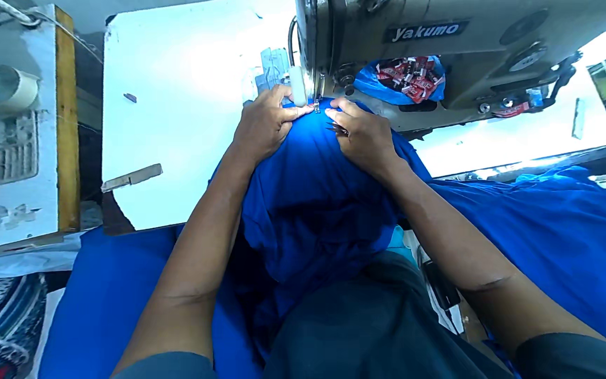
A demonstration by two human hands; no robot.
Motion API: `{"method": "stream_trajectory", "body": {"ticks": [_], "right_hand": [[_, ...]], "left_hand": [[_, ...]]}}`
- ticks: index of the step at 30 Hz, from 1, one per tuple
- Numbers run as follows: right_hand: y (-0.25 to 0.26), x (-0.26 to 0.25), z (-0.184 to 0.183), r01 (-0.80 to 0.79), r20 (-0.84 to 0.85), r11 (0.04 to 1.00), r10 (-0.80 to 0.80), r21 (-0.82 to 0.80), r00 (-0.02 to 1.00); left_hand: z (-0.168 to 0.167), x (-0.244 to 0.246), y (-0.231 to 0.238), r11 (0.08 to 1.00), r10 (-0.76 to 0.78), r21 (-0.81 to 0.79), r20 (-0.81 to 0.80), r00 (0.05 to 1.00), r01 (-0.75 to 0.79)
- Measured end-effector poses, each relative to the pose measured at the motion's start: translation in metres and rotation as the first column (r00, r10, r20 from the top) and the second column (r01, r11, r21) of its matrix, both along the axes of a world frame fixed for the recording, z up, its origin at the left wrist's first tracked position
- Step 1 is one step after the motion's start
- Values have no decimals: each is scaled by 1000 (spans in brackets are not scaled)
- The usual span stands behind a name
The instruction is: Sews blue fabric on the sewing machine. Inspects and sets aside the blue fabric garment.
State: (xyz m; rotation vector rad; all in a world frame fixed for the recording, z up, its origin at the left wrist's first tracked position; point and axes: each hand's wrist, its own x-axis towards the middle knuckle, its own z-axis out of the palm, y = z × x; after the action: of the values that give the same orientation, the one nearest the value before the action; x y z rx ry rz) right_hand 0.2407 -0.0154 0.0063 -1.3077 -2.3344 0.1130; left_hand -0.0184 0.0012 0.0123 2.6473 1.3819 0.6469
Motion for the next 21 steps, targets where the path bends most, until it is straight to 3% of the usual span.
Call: {"method": "stream_trajectory", "body": {"ticks": [4,7,10,13,16,21], "right_hand": [[1,-1,-1,-8,-23,1000,9,7,1000],[-8,11,2,16,-171,996,0,90,985],[-29,64,24,236,-323,951,-164,199,932],[-49,139,33,467,-392,839,-344,280,853],[-48,177,31,546,-299,791,-469,276,831],[-50,190,12,492,-178,837,-460,239,870]], "left_hand": [[0,-1,1,1000,0,12,-4,1000,0],[-1,-1,1,1000,1,12,3,1000,-1],[-2,-1,3,1000,11,9,-10,1000,-11],[-5,-1,3,1000,9,4,-7,1000,-9],[-2,2,1,1000,16,-3,-6,1000,-16],[0,2,-1,1000,18,9,-8,1000,-18]]}}
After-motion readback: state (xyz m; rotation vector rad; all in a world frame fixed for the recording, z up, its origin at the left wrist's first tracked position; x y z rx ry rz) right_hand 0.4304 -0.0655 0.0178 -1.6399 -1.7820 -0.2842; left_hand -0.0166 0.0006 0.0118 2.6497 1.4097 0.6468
